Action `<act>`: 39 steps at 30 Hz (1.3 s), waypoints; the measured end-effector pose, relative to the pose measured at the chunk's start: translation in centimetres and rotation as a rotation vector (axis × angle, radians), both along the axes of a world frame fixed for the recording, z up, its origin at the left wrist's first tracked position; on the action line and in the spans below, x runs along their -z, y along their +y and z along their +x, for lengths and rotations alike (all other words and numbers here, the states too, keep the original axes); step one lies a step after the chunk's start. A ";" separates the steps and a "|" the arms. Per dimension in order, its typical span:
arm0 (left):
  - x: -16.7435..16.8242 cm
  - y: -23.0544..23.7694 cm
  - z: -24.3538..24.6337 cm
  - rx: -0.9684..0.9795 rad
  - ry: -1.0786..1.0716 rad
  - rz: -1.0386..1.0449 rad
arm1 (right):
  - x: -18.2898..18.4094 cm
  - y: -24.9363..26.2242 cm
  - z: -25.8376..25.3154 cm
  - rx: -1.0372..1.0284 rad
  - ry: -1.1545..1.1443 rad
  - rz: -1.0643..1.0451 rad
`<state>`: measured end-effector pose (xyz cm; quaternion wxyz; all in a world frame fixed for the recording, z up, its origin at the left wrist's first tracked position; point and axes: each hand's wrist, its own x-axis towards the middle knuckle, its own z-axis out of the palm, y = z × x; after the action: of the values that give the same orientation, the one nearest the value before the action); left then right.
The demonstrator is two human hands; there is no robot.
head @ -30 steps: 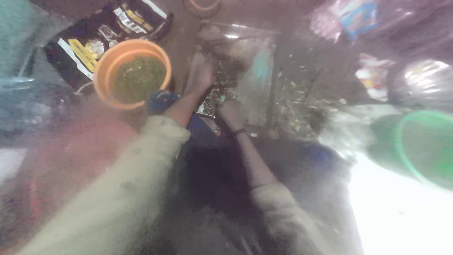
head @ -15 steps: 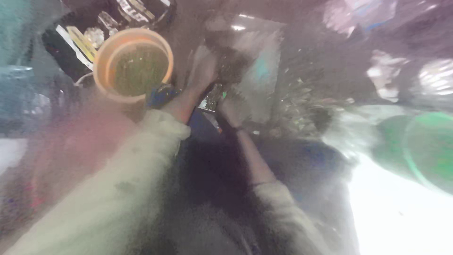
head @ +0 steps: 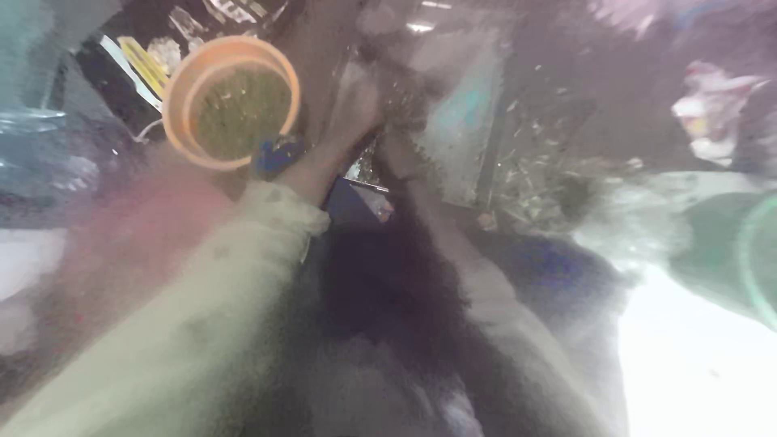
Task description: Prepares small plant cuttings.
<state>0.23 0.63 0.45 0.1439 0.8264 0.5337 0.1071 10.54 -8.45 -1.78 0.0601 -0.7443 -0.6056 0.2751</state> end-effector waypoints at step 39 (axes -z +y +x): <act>0.0 -0.9 -0.2 -0.099 -0.073 -0.030 | -2.1 -7.2 0.9 0.137 0.159 -0.130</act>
<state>-0.01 -0.24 0.45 0.1700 0.7923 0.5699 0.1362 11.42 -15.65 0.37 0.0781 -0.7621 -0.5275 0.3672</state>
